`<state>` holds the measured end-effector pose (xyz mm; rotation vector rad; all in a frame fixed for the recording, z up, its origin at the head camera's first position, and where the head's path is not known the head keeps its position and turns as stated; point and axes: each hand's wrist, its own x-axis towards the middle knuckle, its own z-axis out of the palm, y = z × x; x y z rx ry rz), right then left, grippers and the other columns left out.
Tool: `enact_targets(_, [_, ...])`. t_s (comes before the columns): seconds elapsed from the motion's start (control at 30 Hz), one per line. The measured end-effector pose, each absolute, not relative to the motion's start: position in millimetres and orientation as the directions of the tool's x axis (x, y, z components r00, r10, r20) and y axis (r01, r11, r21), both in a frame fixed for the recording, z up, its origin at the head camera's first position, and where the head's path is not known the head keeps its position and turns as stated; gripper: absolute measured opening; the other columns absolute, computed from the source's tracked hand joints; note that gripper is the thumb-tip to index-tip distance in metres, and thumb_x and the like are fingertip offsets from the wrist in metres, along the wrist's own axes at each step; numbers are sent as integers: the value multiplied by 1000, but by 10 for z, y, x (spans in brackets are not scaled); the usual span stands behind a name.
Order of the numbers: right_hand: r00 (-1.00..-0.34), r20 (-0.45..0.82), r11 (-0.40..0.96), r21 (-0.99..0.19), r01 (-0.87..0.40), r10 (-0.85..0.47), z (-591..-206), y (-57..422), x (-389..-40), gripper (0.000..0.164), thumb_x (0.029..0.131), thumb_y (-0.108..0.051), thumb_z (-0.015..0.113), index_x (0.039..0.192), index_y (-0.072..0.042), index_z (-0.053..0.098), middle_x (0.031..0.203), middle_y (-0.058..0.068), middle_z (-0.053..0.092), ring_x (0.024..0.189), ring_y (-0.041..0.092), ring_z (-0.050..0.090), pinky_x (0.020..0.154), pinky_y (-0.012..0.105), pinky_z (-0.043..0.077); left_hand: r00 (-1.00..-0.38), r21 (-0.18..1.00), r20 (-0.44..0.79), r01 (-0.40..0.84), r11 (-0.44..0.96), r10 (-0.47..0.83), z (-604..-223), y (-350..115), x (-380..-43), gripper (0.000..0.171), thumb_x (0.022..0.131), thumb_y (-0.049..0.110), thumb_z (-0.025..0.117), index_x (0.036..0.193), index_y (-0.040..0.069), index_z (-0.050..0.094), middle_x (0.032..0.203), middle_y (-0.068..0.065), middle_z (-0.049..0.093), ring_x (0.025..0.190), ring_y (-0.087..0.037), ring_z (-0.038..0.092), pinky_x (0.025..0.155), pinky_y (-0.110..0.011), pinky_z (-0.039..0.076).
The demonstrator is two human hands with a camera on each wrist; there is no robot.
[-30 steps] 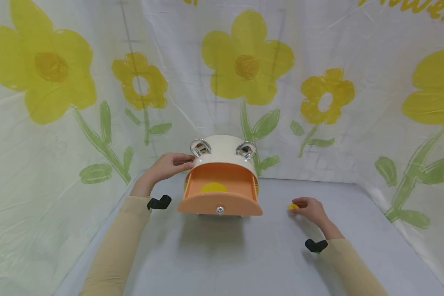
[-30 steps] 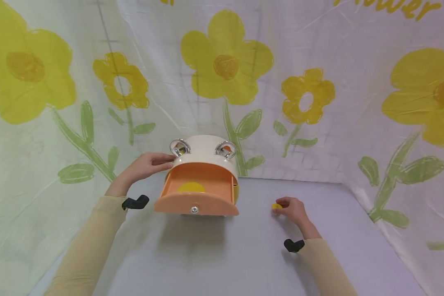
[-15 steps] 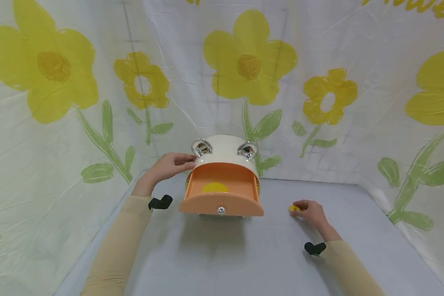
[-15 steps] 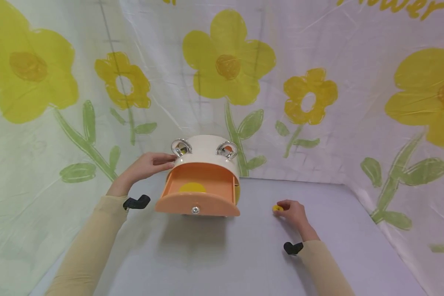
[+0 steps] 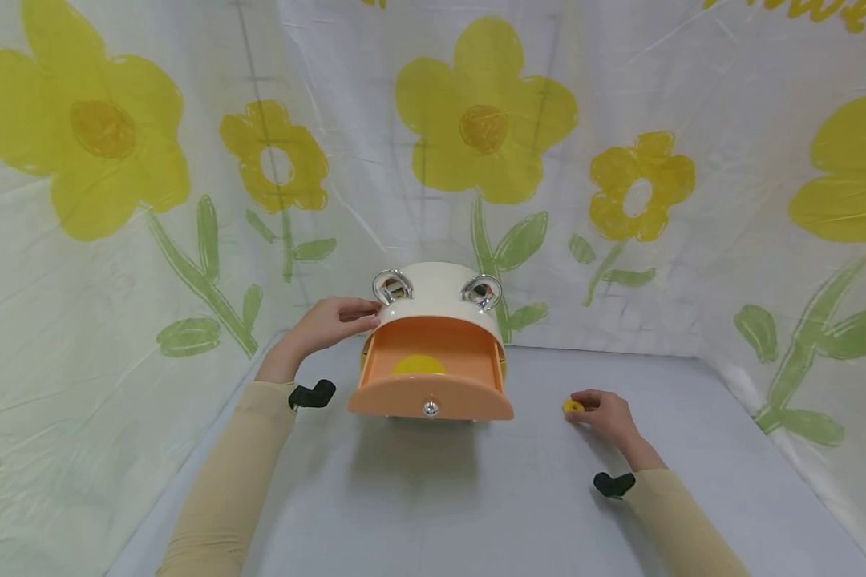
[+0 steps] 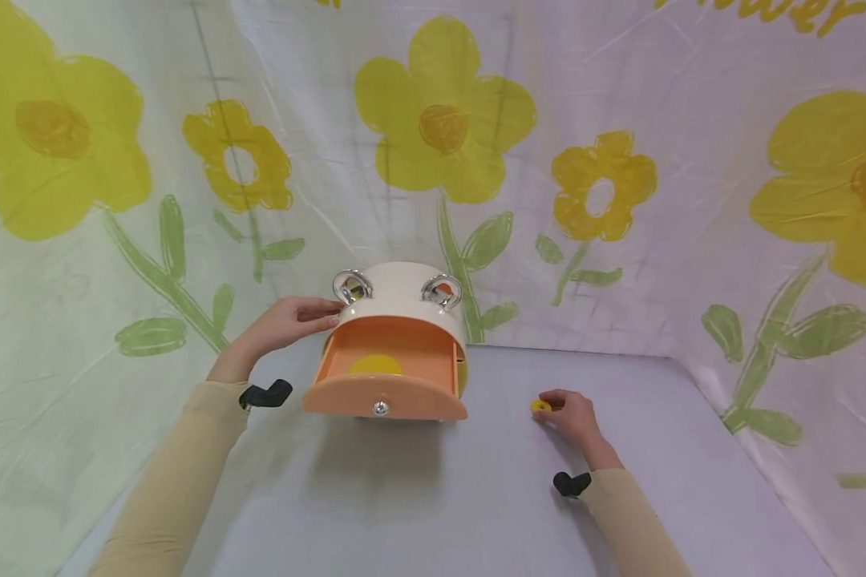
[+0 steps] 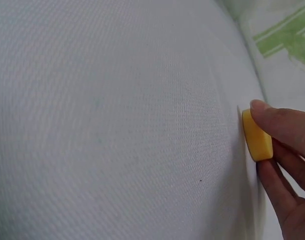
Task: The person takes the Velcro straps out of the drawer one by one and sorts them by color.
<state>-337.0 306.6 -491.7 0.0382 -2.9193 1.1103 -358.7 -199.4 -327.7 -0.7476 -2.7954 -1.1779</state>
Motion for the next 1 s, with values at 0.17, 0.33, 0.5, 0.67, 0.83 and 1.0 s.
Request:
enact_targets(0.17, [-999,24,741,-671,-32,-22,-4901,3094,-3364,48,81,-28,75,119,0,64,117,20,65,106,32,61,91,44,52,-884,671,197,437,599,424,-3276,-1984,-3603,55,88,50,61,133,19,57,134,-7,58,124,-28,54,99,-47,48])
enact_targets(0.33, [-1000,24,758,-652,-10,7,-4868,3119,-3340,51,84,-33,72,120,1,62,117,20,65,107,34,60,90,46,51,-885,680,192,431,593,424,-3275,-1976,-3616,54,88,49,62,133,19,57,134,-6,58,124,-28,54,99,-46,47])
enact_targets(0.5, [-999,31,766,-643,3,30,-4823,3129,-3292,54,85,-39,70,121,0,61,118,20,64,107,34,60,87,45,53,-891,684,180,418,597,418,-3290,-1970,-3626,54,89,46,62,134,17,56,134,-8,57,125,-28,53,99,-47,47])
enact_targets(0.67, [-997,72,765,-643,-36,14,-4757,3139,-3252,54,85,-41,69,121,-1,62,117,18,65,105,32,62,86,44,54,-893,684,170,412,602,418,-3202,-1916,-3521,52,92,36,61,136,9,53,136,-14,55,126,-33,51,100,-49,46])
enact_targets(0.83, [-992,126,766,-637,-89,-11,-4656,3125,-3209,51,85,-40,69,119,-2,63,114,17,67,104,31,63,85,43,55,-890,674,167,417,610,425,-3026,-1850,-3317,50,94,29,60,136,4,52,136,-18,54,125,-35,52,100,-48,46])
enact_targets(1.0, [-983,179,771,-619,-150,-47,-4529,3071,-3138,49,85,-38,69,119,-3,63,114,17,67,105,32,64,84,43,55,-889,683,169,417,600,425,-3090,-1882,-3388,51,94,32,60,136,5,52,136,-17,54,126,-35,51,100,-49,45])
